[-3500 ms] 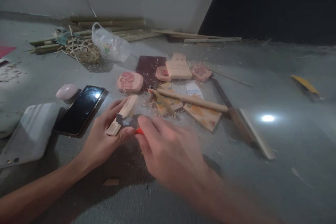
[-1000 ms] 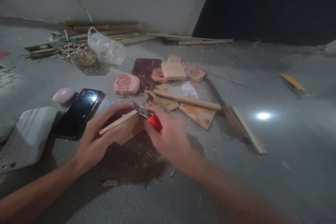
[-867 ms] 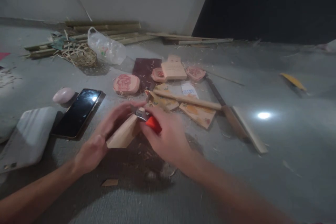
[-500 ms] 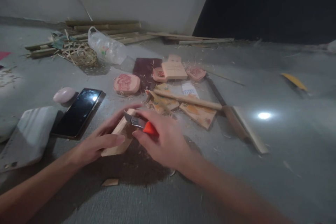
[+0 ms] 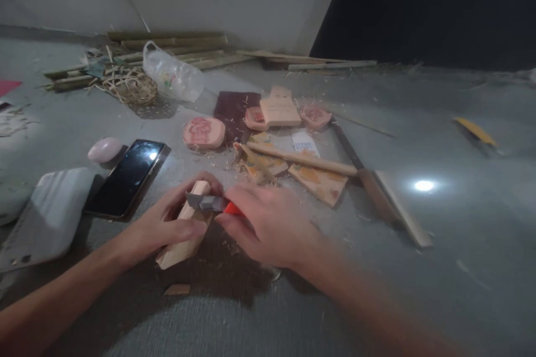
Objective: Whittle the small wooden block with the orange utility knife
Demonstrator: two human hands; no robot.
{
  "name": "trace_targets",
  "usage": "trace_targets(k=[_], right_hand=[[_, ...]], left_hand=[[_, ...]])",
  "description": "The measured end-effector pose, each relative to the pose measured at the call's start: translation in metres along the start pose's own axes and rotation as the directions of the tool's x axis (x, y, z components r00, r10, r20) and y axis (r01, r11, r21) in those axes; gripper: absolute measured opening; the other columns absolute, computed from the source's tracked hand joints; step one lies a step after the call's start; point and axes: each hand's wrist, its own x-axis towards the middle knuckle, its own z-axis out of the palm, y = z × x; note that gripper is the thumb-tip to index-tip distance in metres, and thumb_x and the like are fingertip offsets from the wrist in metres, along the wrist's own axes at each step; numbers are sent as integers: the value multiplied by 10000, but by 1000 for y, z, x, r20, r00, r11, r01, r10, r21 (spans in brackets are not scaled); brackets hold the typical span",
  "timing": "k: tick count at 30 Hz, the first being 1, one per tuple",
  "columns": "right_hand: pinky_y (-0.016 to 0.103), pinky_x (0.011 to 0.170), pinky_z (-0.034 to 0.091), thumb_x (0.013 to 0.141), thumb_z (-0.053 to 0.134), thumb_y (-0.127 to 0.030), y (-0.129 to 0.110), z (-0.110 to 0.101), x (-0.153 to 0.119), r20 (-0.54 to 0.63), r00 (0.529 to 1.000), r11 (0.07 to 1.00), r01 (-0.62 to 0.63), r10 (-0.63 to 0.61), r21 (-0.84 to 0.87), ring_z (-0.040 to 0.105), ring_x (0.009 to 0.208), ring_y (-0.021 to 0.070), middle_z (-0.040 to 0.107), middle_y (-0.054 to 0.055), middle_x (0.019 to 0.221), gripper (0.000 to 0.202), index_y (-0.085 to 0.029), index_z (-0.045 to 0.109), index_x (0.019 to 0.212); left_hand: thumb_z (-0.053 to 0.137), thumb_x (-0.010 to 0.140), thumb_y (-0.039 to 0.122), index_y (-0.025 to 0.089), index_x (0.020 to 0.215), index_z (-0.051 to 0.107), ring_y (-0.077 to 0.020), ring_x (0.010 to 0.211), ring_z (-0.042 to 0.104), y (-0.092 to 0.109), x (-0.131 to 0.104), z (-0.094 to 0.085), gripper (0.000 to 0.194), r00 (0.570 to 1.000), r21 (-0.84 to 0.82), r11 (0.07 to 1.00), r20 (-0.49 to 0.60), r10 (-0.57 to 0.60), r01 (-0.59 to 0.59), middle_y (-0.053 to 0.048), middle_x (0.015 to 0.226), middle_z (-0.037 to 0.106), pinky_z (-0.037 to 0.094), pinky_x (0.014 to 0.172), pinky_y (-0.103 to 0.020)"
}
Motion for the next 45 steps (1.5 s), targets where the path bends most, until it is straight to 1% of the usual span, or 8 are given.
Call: trace_targets(k=[5,10,19,24,28,39,42,45], right_hand=[[310,645,370,1065,458,-359,-8,-6,0,59,998,999,11,-9,-43,570,742,172,666,34,898,210,-203,597,1045],[317,638,375,1024,482,-289,-14,-12,-1,81,997,998,11,-6,-69,551,707,167,646,28,858,150,-205,602,990],[306,658,433,1072,456,-327,-15,-17,-3,59,998,998,-16,19,-64,618,721,176,705,50,862,244,-201,665,1085],[297,665,442,1080,450,-334,-18,-17,-2,52,998,994,-34,39,-104,636,730,175,720,58,868,270,-194,679,1107],[295,667,451,1081,441,-317,-21,-18,-2,42,998,989,-42,48,-140,651,735,173,733,74,899,291,-171,689,1115],[331,668,469,1089,427,-327,-20,-9,-3,-42,999,979,-17,9,-203,720,820,201,766,93,1048,297,-167,675,1128],[328,660,458,1087,437,-320,-21,-7,-3,-64,998,976,-18,4,-218,717,816,196,765,78,1034,275,-174,668,1127],[317,634,434,1083,453,-307,-20,-7,-2,-86,996,974,-32,12,-224,707,789,186,759,53,983,247,-187,667,1115]], left_hand=[[759,788,415,240,1036,590,-162,755,527,4,2,2,347,1000,39,999,-17,-10,10,10,866,578,427,624,-264],[767,795,404,230,1051,664,-170,791,580,11,2,3,326,996,139,990,-92,-22,35,10,904,650,456,665,-270],[779,849,376,260,1023,751,-182,818,663,16,-1,4,211,982,280,960,-184,47,6,49,829,713,528,766,-286],[778,852,370,245,1021,756,-162,770,660,16,-1,7,211,975,253,967,-221,18,40,56,787,718,517,731,-268],[774,865,354,243,1024,760,-136,760,644,17,-2,8,194,970,236,969,-242,-16,75,60,828,732,489,705,-240],[758,856,347,223,1006,776,-138,756,634,15,-1,11,196,963,181,982,-271,-1,52,33,842,746,456,656,-238],[743,857,356,212,991,768,-150,768,623,13,-1,12,198,960,189,981,-279,8,47,26,829,723,459,676,-251],[722,861,376,200,1002,734,-155,780,594,6,2,9,226,965,180,984,-255,57,-10,18,840,684,447,679,-256]])
